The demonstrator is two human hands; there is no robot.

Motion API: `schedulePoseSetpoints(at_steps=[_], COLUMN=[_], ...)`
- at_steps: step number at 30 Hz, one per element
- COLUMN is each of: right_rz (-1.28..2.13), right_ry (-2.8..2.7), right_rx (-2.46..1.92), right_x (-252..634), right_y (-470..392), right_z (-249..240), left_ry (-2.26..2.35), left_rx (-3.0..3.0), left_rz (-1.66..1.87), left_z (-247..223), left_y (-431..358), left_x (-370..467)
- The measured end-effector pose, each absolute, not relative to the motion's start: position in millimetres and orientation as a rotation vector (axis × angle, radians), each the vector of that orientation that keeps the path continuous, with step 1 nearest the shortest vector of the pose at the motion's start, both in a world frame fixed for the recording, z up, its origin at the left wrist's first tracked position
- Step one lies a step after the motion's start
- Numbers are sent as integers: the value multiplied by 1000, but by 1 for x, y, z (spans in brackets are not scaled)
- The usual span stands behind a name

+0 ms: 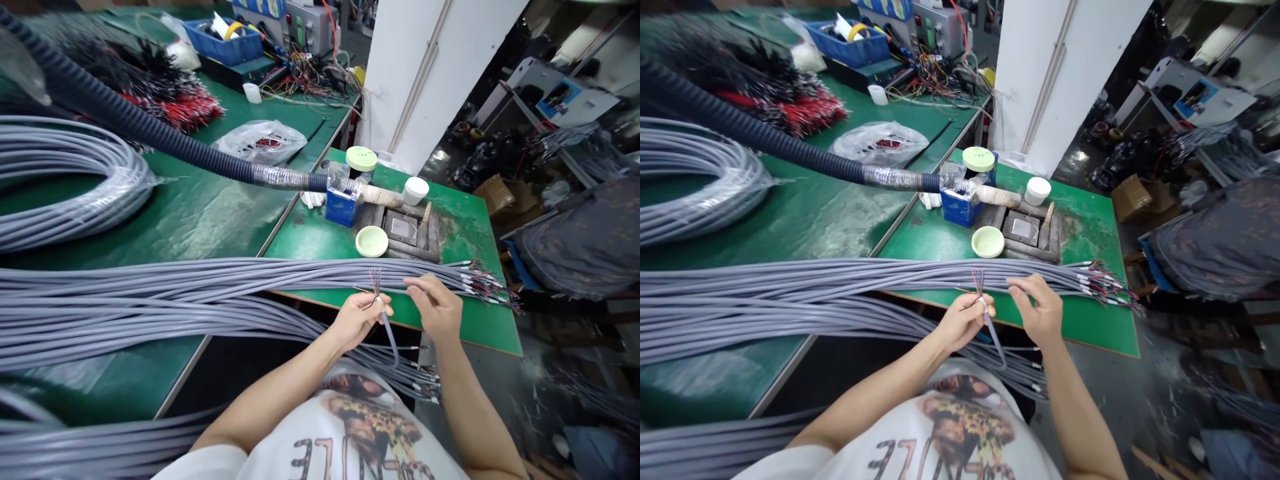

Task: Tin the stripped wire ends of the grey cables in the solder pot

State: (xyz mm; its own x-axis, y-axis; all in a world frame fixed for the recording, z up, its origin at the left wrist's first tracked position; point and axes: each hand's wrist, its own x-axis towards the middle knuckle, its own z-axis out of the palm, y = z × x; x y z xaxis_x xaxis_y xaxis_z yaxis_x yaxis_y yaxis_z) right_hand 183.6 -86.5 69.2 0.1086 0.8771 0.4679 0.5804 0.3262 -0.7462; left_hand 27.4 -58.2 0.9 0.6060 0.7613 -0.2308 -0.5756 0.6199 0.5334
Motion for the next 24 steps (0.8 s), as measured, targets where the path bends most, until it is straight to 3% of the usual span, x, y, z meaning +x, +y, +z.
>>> schedulePoseSetpoints(at_steps=[8, 15, 20, 24], right_rz=[37, -51, -41, -25], right_ry=[-2279, -1942, -1759, -1765], right_rx=[-1095, -1206, -1405, -1448], right_x=[192, 199, 199, 198], right_y=[-96, -59, -20, 7], right_z=[52, 82, 101, 98], left_ry=[349, 342, 141, -378], left_rx=[246, 571, 1320, 1570], left_rz=[868, 1023, 1144, 811], left_z=[15, 43, 71, 79], left_y=[-48, -61, -68, -67], left_x=[27, 10, -16, -25])
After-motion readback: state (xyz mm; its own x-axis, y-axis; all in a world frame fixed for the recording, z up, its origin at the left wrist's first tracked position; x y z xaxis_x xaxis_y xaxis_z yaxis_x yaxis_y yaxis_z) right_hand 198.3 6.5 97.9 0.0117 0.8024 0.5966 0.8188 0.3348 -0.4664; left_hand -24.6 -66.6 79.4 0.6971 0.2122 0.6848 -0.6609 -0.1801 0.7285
